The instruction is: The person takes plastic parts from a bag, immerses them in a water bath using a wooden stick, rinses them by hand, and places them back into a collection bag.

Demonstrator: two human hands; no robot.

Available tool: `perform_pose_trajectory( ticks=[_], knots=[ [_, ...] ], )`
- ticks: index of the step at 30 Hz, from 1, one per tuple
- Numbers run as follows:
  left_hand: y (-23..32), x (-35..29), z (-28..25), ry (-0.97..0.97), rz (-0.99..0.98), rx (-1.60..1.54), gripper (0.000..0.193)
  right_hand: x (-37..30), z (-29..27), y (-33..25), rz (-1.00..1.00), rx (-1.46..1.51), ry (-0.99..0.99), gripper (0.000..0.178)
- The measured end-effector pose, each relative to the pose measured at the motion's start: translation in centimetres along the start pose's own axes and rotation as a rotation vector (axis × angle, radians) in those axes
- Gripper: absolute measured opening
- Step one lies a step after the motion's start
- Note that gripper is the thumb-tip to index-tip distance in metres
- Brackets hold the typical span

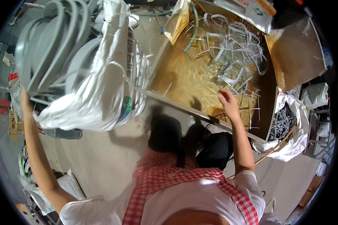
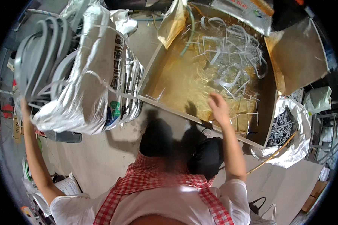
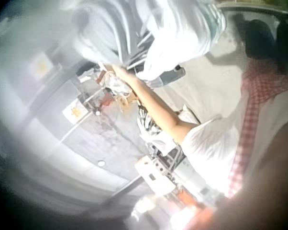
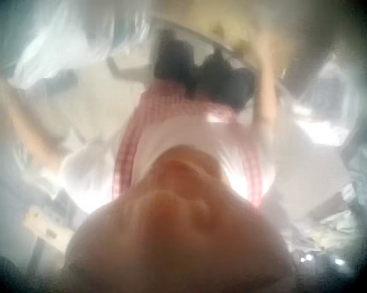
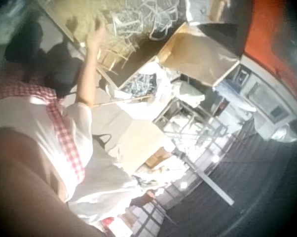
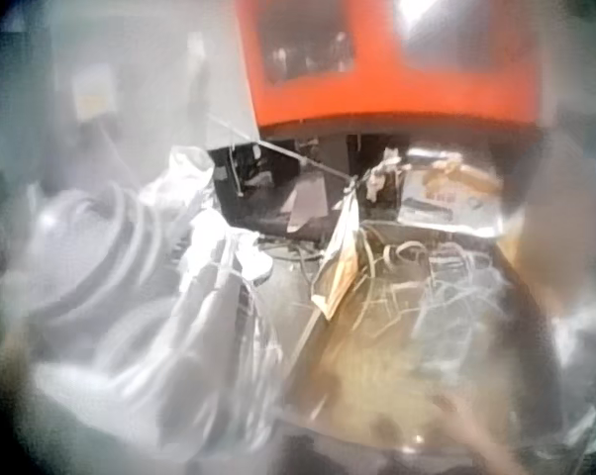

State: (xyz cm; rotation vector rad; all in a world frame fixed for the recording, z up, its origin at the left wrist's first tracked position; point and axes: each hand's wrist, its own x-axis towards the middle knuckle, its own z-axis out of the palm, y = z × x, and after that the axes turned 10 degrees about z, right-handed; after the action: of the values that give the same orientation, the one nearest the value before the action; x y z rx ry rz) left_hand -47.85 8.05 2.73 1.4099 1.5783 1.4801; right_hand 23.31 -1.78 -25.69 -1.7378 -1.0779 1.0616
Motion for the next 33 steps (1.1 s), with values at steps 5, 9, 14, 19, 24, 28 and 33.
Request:
perform_pose_trajectory(
  ticks=[5, 9, 14, 19, 24, 28, 33],
  knots=[
    [-2.4, -4.6, -5.4, 0.131, -0.123, 0.242, 0.048, 7.0, 12.0, -1.4, 0.061, -0.051, -0.412, 0.024],
    [-3.7, -7.1, -5.2, 0.154, -0.248, 0.424, 0.048, 13.3, 19.9, 2.8, 0.363, -0.221, -0.428, 0.024],
    [-7.2, -9.7, -1.5, 0.016, -0.452, 0.591, 0.047, 12.8, 30.0, 8.5, 0.375, -0.319, -0.193, 0.021],
    [-9.9, -8.9, 8.5, -0.270, -0.548, 0.666, 0.046, 11.1, 26.3, 12.6, 0.346, -0.069, 0.330, 0.014],
    [-9.9, -10.6, 14.5, -0.471, -0.614, 0.689, 0.045, 6.2, 5.6, 11.1, 0.436, -0.163, 0.636, 0.027],
    [-10.8, -11.2, 19.3, -0.602, -0.623, 0.687, 0.044, 3.7, -3.3, 12.7, 0.886, -0.702, 0.632, 0.056],
    [-10.9, -11.0, 24.3, -0.717, -0.614, 0.714, 0.044, 3.6, -2.1, 25.4, 1.028, -0.820, 0.344, 0.051]
  ],
)
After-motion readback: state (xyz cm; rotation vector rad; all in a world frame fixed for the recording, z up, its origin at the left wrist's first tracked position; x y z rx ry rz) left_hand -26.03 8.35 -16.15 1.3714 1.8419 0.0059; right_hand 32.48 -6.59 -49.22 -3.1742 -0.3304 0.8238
